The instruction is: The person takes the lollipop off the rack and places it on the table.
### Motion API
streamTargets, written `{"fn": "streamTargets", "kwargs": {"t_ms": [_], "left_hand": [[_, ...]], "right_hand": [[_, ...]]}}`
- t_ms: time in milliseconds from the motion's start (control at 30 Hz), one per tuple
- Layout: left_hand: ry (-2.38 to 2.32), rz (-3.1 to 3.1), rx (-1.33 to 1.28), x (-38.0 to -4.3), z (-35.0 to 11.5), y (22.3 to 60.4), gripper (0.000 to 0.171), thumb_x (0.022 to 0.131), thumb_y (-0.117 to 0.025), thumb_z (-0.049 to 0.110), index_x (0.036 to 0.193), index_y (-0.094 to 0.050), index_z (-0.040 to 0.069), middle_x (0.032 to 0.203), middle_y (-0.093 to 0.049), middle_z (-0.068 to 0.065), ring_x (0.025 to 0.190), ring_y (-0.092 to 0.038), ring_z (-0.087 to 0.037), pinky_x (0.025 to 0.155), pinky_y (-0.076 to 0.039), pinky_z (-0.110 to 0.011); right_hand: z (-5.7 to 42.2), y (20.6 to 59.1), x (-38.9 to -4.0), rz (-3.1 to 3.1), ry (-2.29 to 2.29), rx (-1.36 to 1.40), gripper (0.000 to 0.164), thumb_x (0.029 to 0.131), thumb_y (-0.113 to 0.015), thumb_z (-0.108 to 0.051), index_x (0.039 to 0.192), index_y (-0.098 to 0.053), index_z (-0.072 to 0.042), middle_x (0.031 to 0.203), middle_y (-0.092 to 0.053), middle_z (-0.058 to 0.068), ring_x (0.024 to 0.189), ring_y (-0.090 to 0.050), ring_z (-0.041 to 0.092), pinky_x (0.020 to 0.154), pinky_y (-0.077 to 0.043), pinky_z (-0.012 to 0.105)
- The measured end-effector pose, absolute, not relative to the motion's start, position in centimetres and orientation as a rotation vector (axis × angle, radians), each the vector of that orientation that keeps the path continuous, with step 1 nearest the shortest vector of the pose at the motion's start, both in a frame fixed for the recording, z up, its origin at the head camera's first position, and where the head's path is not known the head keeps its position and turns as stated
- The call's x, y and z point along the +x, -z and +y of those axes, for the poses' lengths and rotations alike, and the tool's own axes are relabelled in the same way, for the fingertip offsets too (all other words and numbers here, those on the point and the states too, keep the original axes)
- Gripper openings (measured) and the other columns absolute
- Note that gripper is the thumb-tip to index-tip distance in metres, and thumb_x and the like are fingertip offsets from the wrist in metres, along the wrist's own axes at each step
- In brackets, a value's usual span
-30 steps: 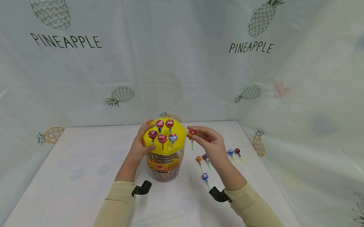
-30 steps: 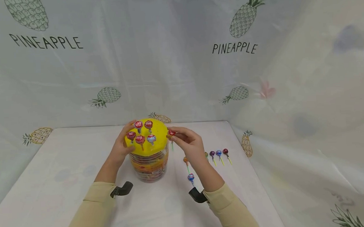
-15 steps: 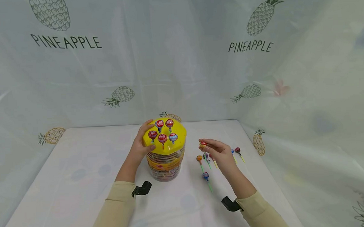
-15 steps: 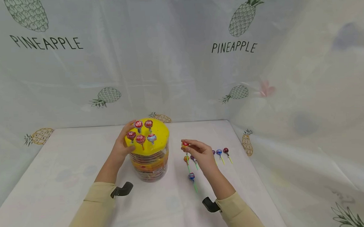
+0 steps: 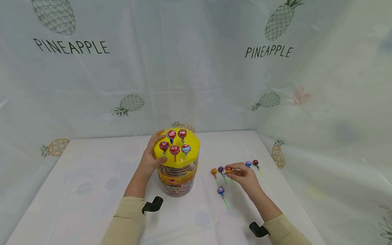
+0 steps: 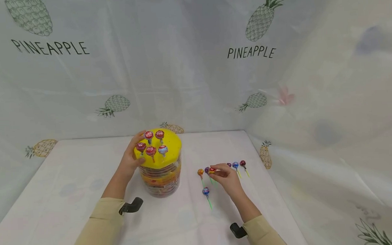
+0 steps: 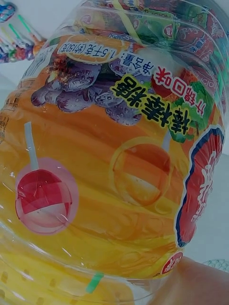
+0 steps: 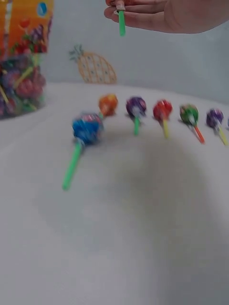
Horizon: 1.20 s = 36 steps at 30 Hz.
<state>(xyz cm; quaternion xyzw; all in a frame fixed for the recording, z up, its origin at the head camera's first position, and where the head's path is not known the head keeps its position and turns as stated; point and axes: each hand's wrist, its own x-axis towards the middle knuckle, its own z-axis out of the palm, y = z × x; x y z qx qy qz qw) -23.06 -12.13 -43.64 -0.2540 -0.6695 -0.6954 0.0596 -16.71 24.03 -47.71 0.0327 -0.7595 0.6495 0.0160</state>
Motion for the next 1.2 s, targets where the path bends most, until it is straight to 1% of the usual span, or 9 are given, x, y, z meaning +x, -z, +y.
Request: {"fn": "streamTargets", "kwargs": {"t_ms": [100,167,267,400,600,733,867,1033,1200], "left_hand": [[2.095,-2.053,-0.756,-23.0,-12.1,43.5,0.060,0.087,-0.072,0.036,0.140,-0.046,0.027,0.159,-0.020,0.009,0.139,-0.030,-0.027,0.100,-0.043,-0.023],[2.097,-2.060,-0.745,-23.0,-12.1,43.4,0.061,0.087,-0.073,0.034,0.140,-0.045,0.025,0.159,-0.019,0.009,0.140,-0.029,-0.026,0.100,-0.043,-0.023],[2.101,-2.074,-0.729,-23.0,-12.1,43.3,0.063,0.086,-0.073,0.032,0.142,-0.044,0.022,0.159,-0.018,0.008,0.141,-0.028,-0.027,0.099,-0.043,-0.022],[2.108,-2.079,-0.724,-23.1,-12.2,43.3,0.066,0.086,-0.074,0.030,0.143,-0.042,0.020,0.160,-0.016,0.004,0.141,-0.028,-0.030,0.099,-0.044,-0.022],[2.111,-2.068,-0.728,-23.1,-12.1,43.1,0.060,0.087,-0.073,0.028,0.141,-0.045,0.025,0.159,-0.018,0.008,0.140,-0.030,-0.028,0.099,-0.044,-0.022],[2.106,-2.054,-0.735,-23.0,-12.1,43.2,0.059,0.087,-0.073,0.033,0.140,-0.046,0.028,0.159,-0.020,0.009,0.139,-0.031,-0.029,0.099,-0.044,-0.023],[2.109,-2.043,-0.741,-23.0,-12.0,43.4,0.060,0.086,-0.073,0.039,0.139,-0.047,0.030,0.159,-0.019,0.008,0.139,-0.031,-0.030,0.099,-0.044,-0.023],[2.125,-2.023,-0.745,-22.9,-11.9,43.6,0.059,0.086,-0.073,0.038,0.138,-0.047,0.031,0.159,-0.019,0.006,0.138,-0.032,-0.031,0.098,-0.044,-0.023],[2.121,-2.035,-0.730,-22.7,-11.9,43.5,0.057,0.087,-0.072,0.036,0.139,-0.047,0.030,0.160,-0.019,0.005,0.139,-0.031,-0.030,0.099,-0.044,-0.023]], "right_hand": [[24.7,48.8,-16.9,-2.408,-1.992,0.002,0.037,0.086,-0.070,0.003,0.121,-0.061,0.008,0.126,-0.052,0.019,0.093,-0.065,0.014,0.082,-0.055,0.026],[25.0,49.5,-17.1,-2.441,-1.974,-0.070,0.037,0.086,-0.070,0.002,0.121,-0.061,0.007,0.124,-0.056,0.018,0.092,-0.067,0.016,0.080,-0.055,0.025],[25.4,50.6,-17.3,-2.482,-1.960,-0.161,0.035,0.086,-0.070,0.002,0.120,-0.063,0.006,0.112,-0.066,0.016,0.090,-0.069,0.023,0.078,-0.055,0.026],[25.8,52.0,-17.6,-2.532,-1.930,-0.253,0.032,0.085,-0.069,0.003,0.117,-0.067,0.003,0.098,-0.071,0.015,0.087,-0.070,0.025,0.076,-0.056,0.028],[26.1,53.6,-17.6,-2.620,-1.811,-0.338,0.028,0.083,-0.070,0.003,0.111,-0.071,-0.001,0.094,-0.071,0.010,0.081,-0.068,0.022,0.070,-0.055,0.029],[26.2,54.5,-17.5,-2.665,-1.747,-0.378,0.023,0.082,-0.074,0.000,0.105,-0.074,-0.004,0.090,-0.071,0.006,0.079,-0.066,0.019,0.069,-0.052,0.028],[26.3,55.1,-17.5,-2.687,-1.738,-0.375,0.023,0.079,-0.079,-0.006,0.101,-0.074,-0.004,0.087,-0.072,0.006,0.079,-0.066,0.018,0.070,-0.050,0.029],[26.2,55.4,-17.5,-2.693,-1.741,-0.355,0.022,0.080,-0.077,-0.003,0.102,-0.073,-0.002,0.087,-0.072,0.006,0.078,-0.067,0.019,0.066,-0.051,0.028],[26.1,55.4,-17.5,-2.732,-1.692,-0.334,0.020,0.082,-0.074,-0.001,0.102,-0.074,-0.002,0.086,-0.069,0.004,0.077,-0.063,0.018,0.062,-0.049,0.028]]}}
